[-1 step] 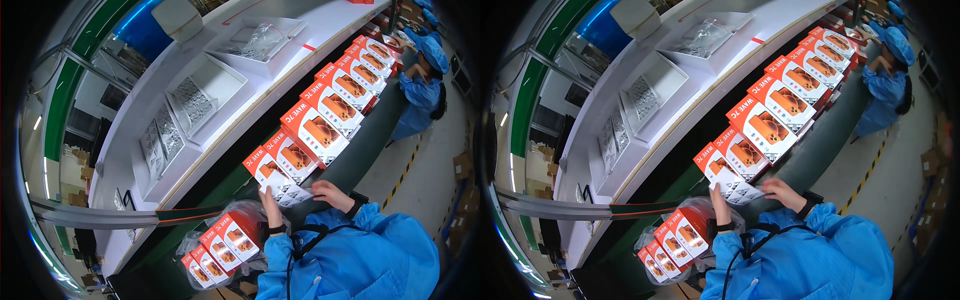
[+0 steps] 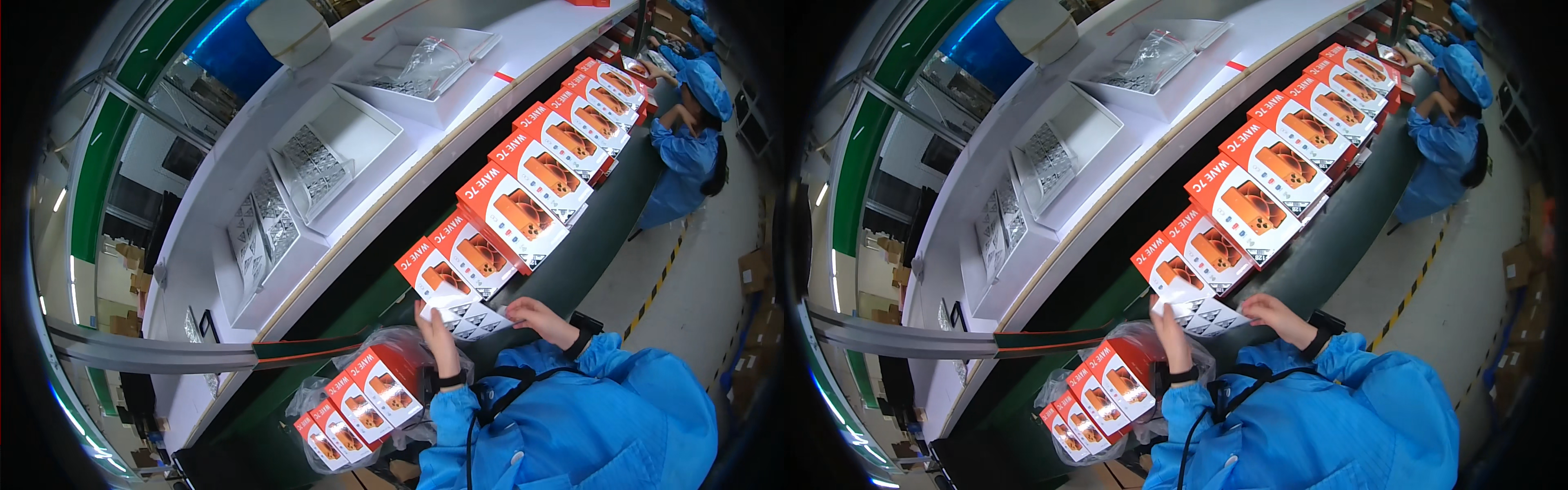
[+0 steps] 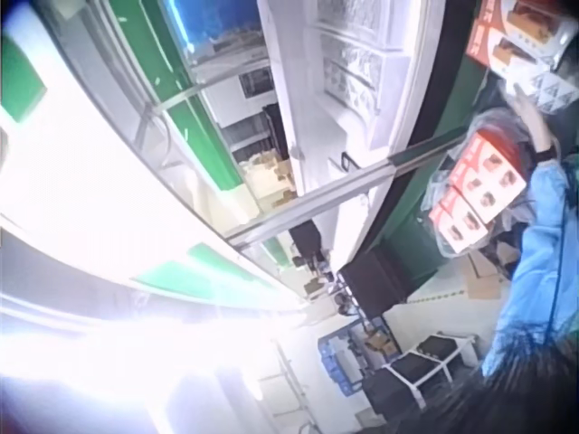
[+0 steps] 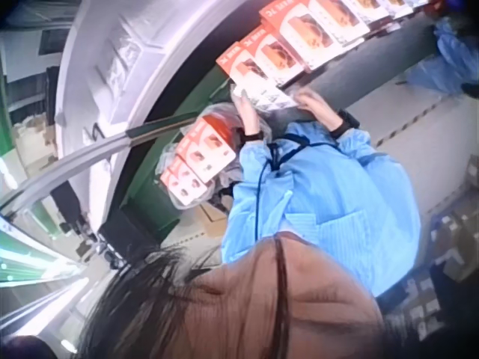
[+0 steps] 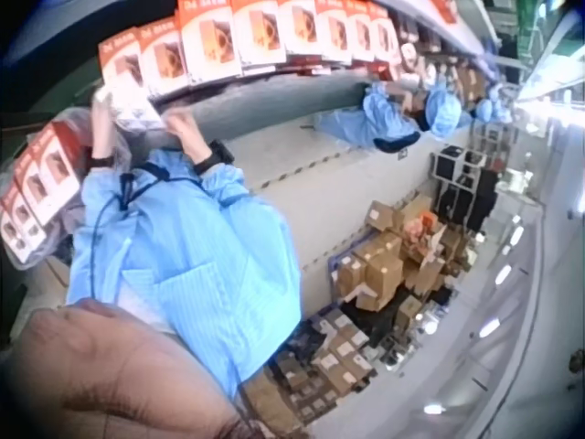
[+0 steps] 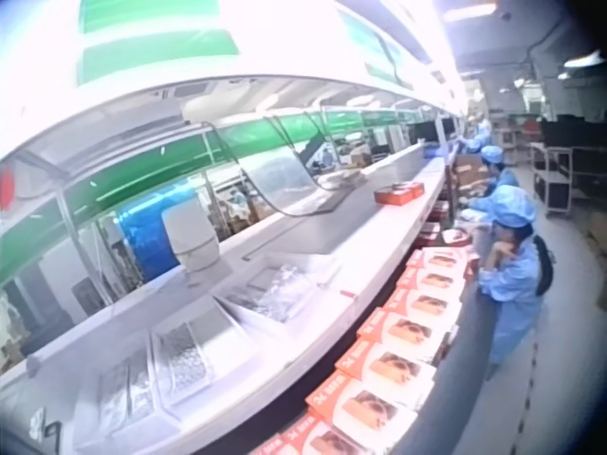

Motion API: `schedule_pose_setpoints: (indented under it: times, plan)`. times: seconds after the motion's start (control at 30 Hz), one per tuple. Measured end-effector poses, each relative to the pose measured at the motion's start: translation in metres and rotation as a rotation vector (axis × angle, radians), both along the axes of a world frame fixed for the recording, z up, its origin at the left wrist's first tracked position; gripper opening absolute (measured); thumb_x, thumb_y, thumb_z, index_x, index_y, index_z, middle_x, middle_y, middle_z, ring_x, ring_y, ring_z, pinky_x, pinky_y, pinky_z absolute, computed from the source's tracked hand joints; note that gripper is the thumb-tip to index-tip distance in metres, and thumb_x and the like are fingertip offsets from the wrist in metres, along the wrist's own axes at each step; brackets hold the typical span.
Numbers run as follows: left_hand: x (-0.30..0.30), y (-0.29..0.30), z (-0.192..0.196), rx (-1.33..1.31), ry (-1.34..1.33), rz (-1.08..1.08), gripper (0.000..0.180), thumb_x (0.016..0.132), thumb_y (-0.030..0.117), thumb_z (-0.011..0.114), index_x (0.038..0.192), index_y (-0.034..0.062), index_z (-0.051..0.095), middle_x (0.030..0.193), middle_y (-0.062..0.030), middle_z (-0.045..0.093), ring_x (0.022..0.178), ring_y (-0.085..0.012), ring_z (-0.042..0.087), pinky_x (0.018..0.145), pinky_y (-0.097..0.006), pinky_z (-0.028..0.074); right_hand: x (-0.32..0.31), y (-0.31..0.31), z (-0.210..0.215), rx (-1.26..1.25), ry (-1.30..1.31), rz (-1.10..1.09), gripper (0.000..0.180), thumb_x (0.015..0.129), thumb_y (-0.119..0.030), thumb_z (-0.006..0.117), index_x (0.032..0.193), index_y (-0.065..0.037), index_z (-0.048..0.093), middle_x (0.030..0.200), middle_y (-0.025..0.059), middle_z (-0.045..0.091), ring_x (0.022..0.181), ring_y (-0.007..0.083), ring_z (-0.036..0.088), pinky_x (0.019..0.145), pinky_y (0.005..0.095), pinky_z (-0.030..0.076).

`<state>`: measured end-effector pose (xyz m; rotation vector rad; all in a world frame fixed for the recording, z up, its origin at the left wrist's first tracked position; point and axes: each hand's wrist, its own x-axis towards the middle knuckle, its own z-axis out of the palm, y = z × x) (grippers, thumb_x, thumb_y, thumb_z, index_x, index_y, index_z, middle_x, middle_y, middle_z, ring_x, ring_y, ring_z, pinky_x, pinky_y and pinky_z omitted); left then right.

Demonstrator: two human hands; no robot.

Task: Applying stickers to the backs of product packaging boxes.

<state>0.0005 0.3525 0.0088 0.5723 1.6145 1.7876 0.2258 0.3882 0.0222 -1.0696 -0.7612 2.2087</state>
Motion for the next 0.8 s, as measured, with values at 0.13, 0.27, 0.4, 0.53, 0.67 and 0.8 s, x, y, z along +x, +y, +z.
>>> schedule_pose_setpoints:
  times: [0.13,0.27,0.4,0.53,0.67,0.8]
  plan:
    - [0.009,-0.055,0.09,-0.117,0.245,-0.01,0.027,0.096,0.017,0.044,0.106,-0.0054,0.056,0.095,-0.0163,0.063,0.087,-0.0164,0.059,0.075,-0.031,0.046,-0.027,-0.019,0.068,0.816,-0.361,0.31,0.024,0.089,-0.021,0.059,0.106,-0.004,0.059,0.099,0.0042,0.056,0.093,0.0102,0.054,0.077,0.0257,0.043]
    - [0.016,-0.113,0.119,-0.163,0.252,-0.071,0.021,0.092,0.014,0.055,0.101,-0.0041,0.056,0.082,-0.0079,0.064,0.075,-0.0112,0.058,0.066,-0.027,0.047,-0.051,-0.041,0.098,0.83,-0.176,0.534,0.017,0.089,-0.018,0.061,0.094,-0.001,0.06,0.076,0.0032,0.057,0.072,0.0067,0.055,0.062,0.0233,0.044]
    - [0.017,-0.168,0.132,0.087,-0.082,0.016,0.027,0.088,0.008,0.06,0.111,-0.0035,0.051,0.094,-0.0056,0.062,0.085,-0.0104,0.059,0.072,-0.024,0.047,-0.081,-0.078,0.112,0.485,-0.07,0.594,0.016,0.09,-0.014,0.059,0.081,-0.001,0.056,0.055,-0.001,0.05,0.053,0.0026,0.051,0.048,0.0185,0.04]
    - [0.014,-0.221,0.128,-0.005,-0.093,0.065,0.032,0.085,0.005,0.063,0.113,-0.003,0.049,0.098,-0.0054,0.062,0.087,-0.0098,0.058,0.074,-0.023,0.047,-0.109,-0.121,0.107,0.659,-0.094,0.394,0.009,0.084,-0.006,0.065,0.08,-0.003,0.057,0.077,0.0026,0.057,0.059,0.0025,0.053,0.05,0.0173,0.04]
    - [0.008,-0.262,0.12,-0.134,0.109,0.212,0.023,0.084,0.008,0.066,0.102,-0.0017,0.056,0.085,-0.0087,0.065,0.078,-0.0113,0.062,0.067,-0.026,0.048,-0.138,-0.151,0.11,1.275,-0.09,0.55,0.016,0.076,-0.005,0.071,0.088,-0.002,0.061,0.084,0.0069,0.059,0.069,0.0154,0.058,0.06,0.026,0.046]
    - [-0.003,-0.295,0.119,-0.264,0.311,0.18,0.021,0.084,0.009,0.065,0.099,-0.0005,0.056,0.082,-0.0142,0.065,0.074,-0.0216,0.066,0.064,-0.029,0.048,-0.157,-0.171,0.108,1.394,-0.048,0.684,0.015,0.076,-0.008,0.07,0.087,-0.002,0.062,0.083,0.0075,0.061,0.073,0.0204,0.06,0.064,0.0305,0.049]
